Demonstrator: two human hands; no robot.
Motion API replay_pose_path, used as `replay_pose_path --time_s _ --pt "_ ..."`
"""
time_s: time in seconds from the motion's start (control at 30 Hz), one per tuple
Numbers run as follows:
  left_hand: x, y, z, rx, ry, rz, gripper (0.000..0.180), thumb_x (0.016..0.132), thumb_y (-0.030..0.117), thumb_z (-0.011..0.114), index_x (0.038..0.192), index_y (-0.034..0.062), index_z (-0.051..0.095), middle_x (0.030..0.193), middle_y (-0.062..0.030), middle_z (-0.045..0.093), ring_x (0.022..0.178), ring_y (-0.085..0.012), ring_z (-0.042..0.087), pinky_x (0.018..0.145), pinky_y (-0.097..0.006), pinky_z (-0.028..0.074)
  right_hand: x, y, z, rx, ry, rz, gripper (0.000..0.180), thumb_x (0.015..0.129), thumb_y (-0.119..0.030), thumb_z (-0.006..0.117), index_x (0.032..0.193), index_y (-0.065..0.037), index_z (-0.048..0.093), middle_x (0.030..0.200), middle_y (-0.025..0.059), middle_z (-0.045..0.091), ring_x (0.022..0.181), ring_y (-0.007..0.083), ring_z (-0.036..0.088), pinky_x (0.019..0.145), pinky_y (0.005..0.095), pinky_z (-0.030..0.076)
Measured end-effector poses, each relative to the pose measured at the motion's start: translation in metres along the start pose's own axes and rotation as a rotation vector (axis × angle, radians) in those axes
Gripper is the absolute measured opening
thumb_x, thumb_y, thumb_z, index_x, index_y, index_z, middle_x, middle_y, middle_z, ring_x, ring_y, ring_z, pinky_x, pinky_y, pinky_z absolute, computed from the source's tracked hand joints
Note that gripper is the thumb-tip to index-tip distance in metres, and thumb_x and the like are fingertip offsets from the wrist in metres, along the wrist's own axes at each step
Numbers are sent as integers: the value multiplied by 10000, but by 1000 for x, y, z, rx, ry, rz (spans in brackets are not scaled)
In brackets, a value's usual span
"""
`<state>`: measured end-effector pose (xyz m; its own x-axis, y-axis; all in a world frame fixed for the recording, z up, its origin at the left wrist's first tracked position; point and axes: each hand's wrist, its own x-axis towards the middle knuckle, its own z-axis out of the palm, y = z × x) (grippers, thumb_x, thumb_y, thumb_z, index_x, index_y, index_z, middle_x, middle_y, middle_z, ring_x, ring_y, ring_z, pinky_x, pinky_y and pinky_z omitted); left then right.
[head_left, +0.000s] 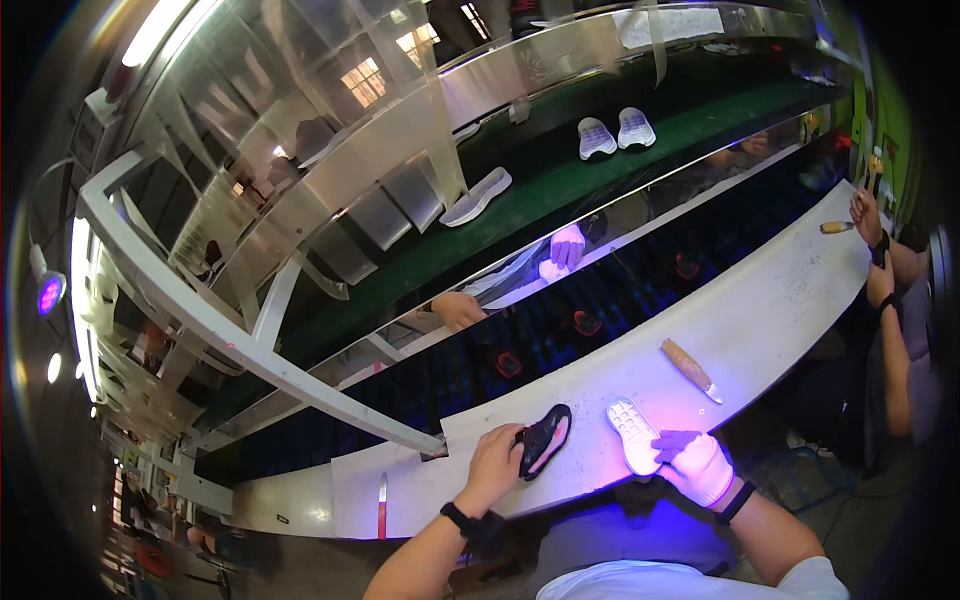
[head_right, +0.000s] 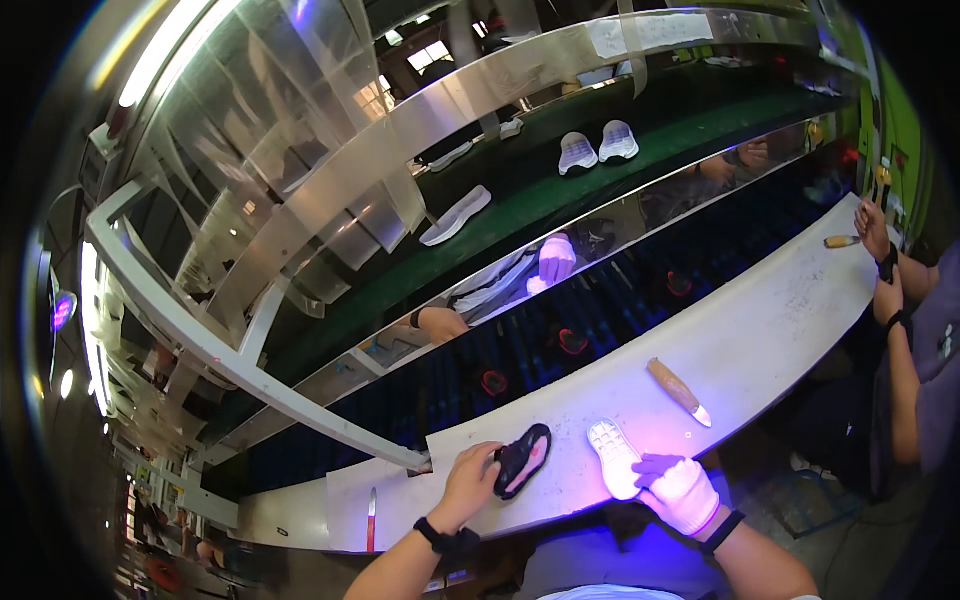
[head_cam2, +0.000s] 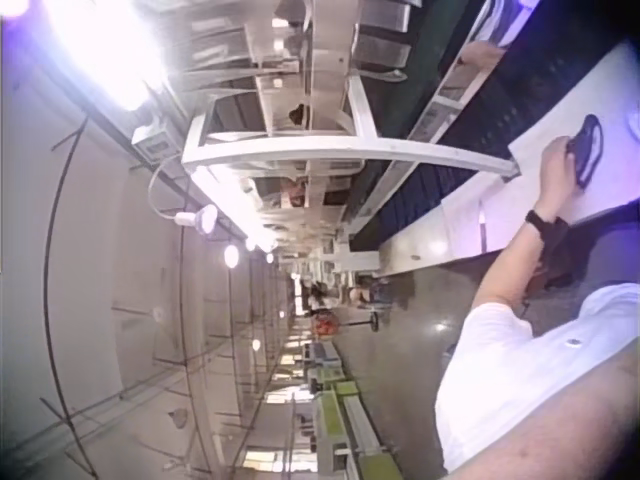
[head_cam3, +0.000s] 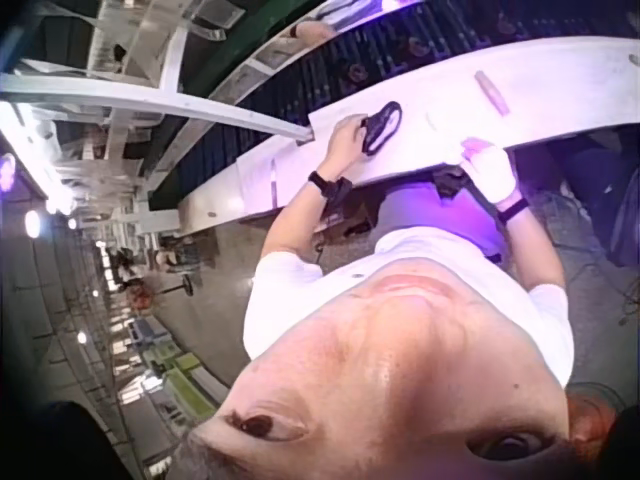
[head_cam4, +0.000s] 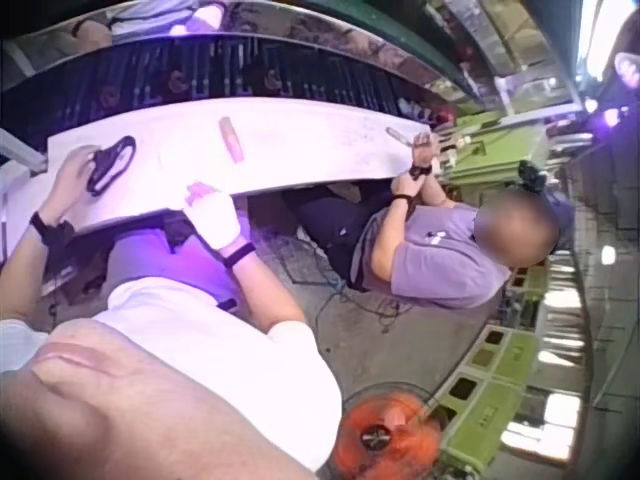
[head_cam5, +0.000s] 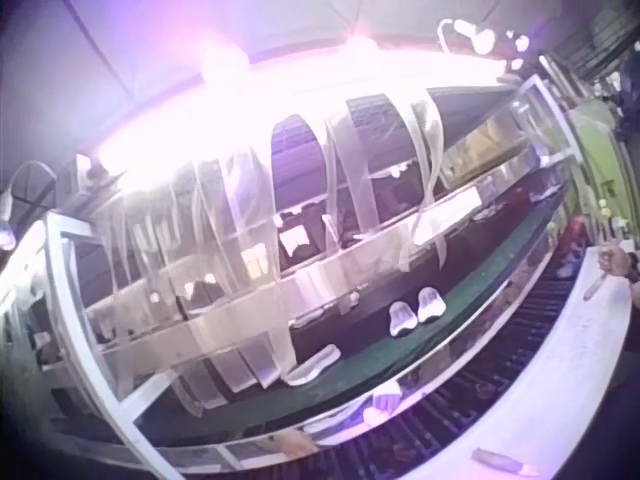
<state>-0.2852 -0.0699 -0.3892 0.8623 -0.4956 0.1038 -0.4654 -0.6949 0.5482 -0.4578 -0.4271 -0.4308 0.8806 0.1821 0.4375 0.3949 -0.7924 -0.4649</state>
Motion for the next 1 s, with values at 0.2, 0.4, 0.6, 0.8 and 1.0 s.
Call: replay_pose_path --time_s 0.2,0.4,0.6,0.8,1.0 --pt "45 66 7 211 -263 -72 377 1027 321 661 1242 12 671 1011 -249 753 991 -449 702 977 -527 521 67 -56 -57 325 211 132 271 928 -191 808 1109 -2 736 1024 166 787 906 312 775 811 410 615" --pt "28 76 44 -57 87 159 390 1006 292 686 1262 0 650 1073 -255 731 1027 -459 667 951 -520 514 40 -42 0 939 396 556 241 1004 -140 752 1119 50 656 1018 130 771 929 171 750 830 340 609" --pt "-24 101 101 -684 287 208 352 1060 191 605 1326 -36 559 1247 -222 643 1175 -407 611 1073 -491 465 38 -30 9 1078 507 628 470 1024 -408 764 1096 12 567 1045 203 766 965 275 765 907 405 615" --pt "-44 106 99 -931 280 85 385 1149 196 482 1443 -53 494 1380 -214 602 1265 -292 619 1086 -419 528 35 -68 -19 1259 269 472 265 894 -106 845 989 -20 613 1339 258 683 1239 325 671 1101 489 517" --pt "-35 101 97 -949 321 212 321 1087 51 586 1391 -9 500 1437 -201 602 1405 -349 565 1244 -477 382 49 -75 5 1419 116 508 258 910 -109 830 997 -27 602 1533 257 551 1341 297 612 1035 401 555"
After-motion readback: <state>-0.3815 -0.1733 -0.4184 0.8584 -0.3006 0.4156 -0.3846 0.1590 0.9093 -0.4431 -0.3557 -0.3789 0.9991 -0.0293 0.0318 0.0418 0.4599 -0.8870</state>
